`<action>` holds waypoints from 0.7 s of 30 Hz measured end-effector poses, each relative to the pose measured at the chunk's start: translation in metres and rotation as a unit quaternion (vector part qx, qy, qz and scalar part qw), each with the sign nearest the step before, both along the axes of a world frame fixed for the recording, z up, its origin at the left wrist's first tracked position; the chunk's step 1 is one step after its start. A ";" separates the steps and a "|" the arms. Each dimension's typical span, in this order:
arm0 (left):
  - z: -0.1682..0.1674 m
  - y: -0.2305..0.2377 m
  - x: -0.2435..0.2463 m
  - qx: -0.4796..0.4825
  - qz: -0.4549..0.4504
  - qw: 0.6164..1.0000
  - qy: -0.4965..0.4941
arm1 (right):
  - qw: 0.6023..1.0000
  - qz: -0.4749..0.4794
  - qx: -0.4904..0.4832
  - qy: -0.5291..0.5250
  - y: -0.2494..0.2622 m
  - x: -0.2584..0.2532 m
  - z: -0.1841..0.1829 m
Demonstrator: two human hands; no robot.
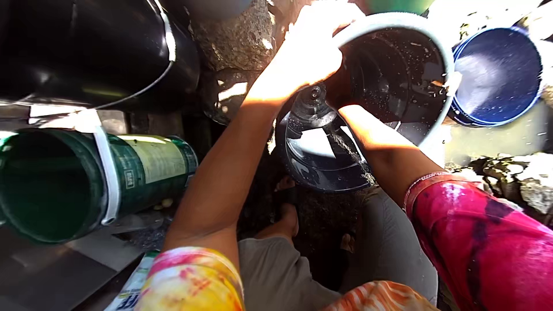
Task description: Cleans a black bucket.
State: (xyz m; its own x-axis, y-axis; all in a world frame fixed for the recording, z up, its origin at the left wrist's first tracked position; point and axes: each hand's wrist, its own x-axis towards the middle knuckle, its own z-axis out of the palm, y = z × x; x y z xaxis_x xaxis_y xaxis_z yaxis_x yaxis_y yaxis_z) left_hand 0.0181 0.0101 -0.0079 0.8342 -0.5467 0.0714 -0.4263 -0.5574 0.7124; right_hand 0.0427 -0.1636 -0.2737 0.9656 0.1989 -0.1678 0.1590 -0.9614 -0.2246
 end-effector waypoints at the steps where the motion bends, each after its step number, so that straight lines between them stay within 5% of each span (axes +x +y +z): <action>1: 0.000 -0.001 0.000 0.000 0.003 1.000 0.002 | 0.998 -0.044 -0.016 0.050 -0.003 -0.013 -0.005; 7: 0.002 -0.007 -0.002 0.007 0.017 1.000 0.001 | 0.908 -0.149 -0.066 0.386 0.065 -0.077 0.012; 11: -0.001 -0.009 -0.003 -0.008 0.019 1.000 0.003 | 0.933 -0.182 0.175 0.256 0.119 -0.085 0.005; 15: 0.001 -0.010 -0.004 0.004 0.019 1.000 0.004 | 0.863 -0.139 0.468 0.130 0.126 -0.069 0.045; 19: 0.000 -0.008 -0.005 0.006 0.051 0.999 0.004 | 0.911 -0.162 0.371 0.083 0.090 -0.028 0.108; 21: 0.000 -0.006 -0.007 0.000 0.039 0.999 0.006 | 0.968 -0.080 0.235 0.027 0.055 -0.003 0.083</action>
State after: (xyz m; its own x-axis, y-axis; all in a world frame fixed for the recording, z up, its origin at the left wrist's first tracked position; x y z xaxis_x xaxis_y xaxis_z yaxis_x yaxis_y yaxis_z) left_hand 0.0114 0.0040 -0.0075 0.8749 -0.4804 0.0614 -0.3737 -0.5890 0.7165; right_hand 0.0394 -0.1081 -0.1907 0.9827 0.1139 -0.1461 -0.0077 -0.7626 -0.6468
